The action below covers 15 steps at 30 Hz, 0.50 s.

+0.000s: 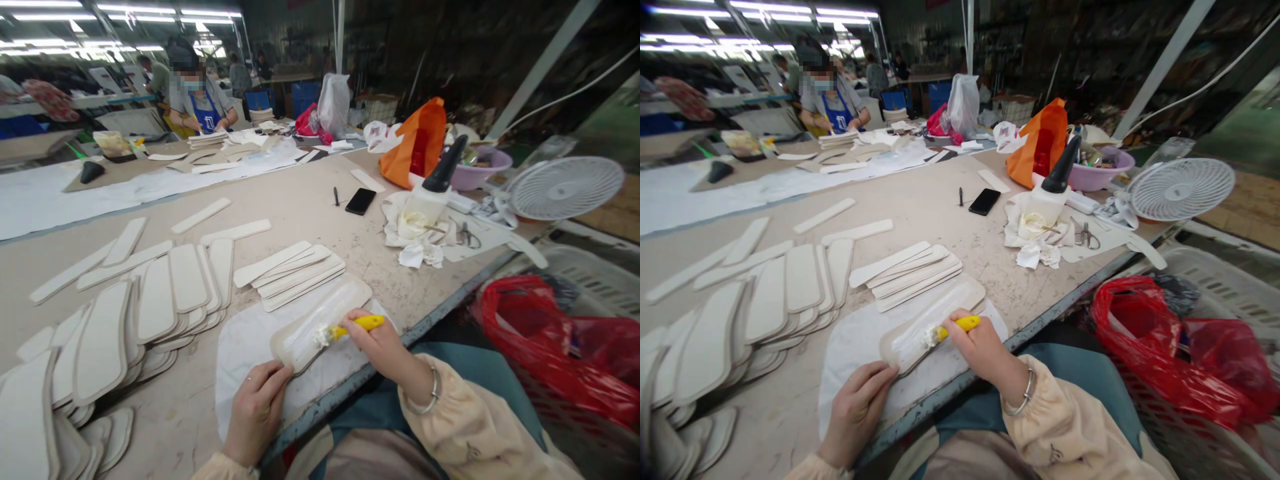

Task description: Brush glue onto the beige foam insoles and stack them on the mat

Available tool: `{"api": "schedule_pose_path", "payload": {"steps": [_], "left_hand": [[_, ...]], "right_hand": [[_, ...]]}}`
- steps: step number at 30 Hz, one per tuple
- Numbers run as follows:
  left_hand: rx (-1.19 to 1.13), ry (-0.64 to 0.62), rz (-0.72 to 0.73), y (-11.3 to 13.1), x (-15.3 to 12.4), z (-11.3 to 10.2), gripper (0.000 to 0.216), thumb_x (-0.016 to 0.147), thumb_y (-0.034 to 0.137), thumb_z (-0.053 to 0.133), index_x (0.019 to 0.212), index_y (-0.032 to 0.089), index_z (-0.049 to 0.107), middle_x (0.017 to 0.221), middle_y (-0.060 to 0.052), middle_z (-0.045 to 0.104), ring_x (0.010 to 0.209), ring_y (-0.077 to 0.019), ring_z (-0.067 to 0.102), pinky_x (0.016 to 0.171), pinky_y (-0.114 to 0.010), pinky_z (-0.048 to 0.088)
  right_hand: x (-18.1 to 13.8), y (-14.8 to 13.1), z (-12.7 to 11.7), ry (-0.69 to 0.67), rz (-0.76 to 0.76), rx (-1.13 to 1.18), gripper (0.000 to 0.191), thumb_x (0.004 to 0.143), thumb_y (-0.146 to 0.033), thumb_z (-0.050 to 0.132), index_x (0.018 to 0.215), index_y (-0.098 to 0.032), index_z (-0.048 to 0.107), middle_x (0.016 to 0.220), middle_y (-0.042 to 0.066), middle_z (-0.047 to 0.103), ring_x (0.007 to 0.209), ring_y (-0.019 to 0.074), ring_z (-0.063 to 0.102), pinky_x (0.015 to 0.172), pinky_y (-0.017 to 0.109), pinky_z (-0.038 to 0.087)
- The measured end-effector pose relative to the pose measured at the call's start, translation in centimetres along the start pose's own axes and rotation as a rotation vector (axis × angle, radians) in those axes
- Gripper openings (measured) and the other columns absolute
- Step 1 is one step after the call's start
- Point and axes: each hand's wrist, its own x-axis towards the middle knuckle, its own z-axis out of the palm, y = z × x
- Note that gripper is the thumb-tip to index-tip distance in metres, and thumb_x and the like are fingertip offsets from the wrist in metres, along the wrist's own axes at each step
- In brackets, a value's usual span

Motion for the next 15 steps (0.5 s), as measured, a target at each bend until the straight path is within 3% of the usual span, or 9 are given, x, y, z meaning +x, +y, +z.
{"api": "schedule_pose_path", "payload": {"steps": [7, 10, 15], "left_hand": [[0.018, 0.004, 0.015, -0.2, -0.1, 0.2, 0.021, 0.088, 0.014, 0.054, 0.104, 0.02, 0.067, 0.096, -0.007, 0.063, 0.088, -0.0148, 0.061, 0.077, -0.025, 0.054], [0.031, 0.002, 0.014, -0.4, -0.2, 0.3, 0.021, 0.088, 0.015, 0.054, 0.104, 0.021, 0.067, 0.097, -0.007, 0.063, 0.089, -0.0149, 0.062, 0.077, -0.025, 0.054], [0.058, 0.023, 0.033, -0.5, -0.3, 0.3, 0.021, 0.089, 0.018, 0.053, 0.104, 0.021, 0.067, 0.097, -0.007, 0.063, 0.089, -0.0149, 0.062, 0.077, -0.024, 0.055]], "right_hand": [[1.7, 3.6, -6.0, 0.348, 0.02, -0.296, 0.028, 0.092, -0.039, 0.045, 0.084, -0.018, 0.062, 0.067, 0.001, 0.063, 0.061, 0.0156, 0.06, 0.059, 0.025, 0.042], [1.4, 4.2, -6.4, 0.411, -0.081, -0.387, 0.024, 0.094, -0.035, 0.045, 0.088, -0.018, 0.062, 0.079, 0.003, 0.067, 0.071, 0.0169, 0.065, 0.067, 0.026, 0.045], [1.0, 3.9, -5.5, 0.51, -0.39, -0.454, 0.013, 0.091, -0.022, 0.052, 0.098, -0.018, 0.062, 0.093, 0.007, 0.07, 0.084, 0.0174, 0.067, 0.077, 0.027, 0.05]]}}
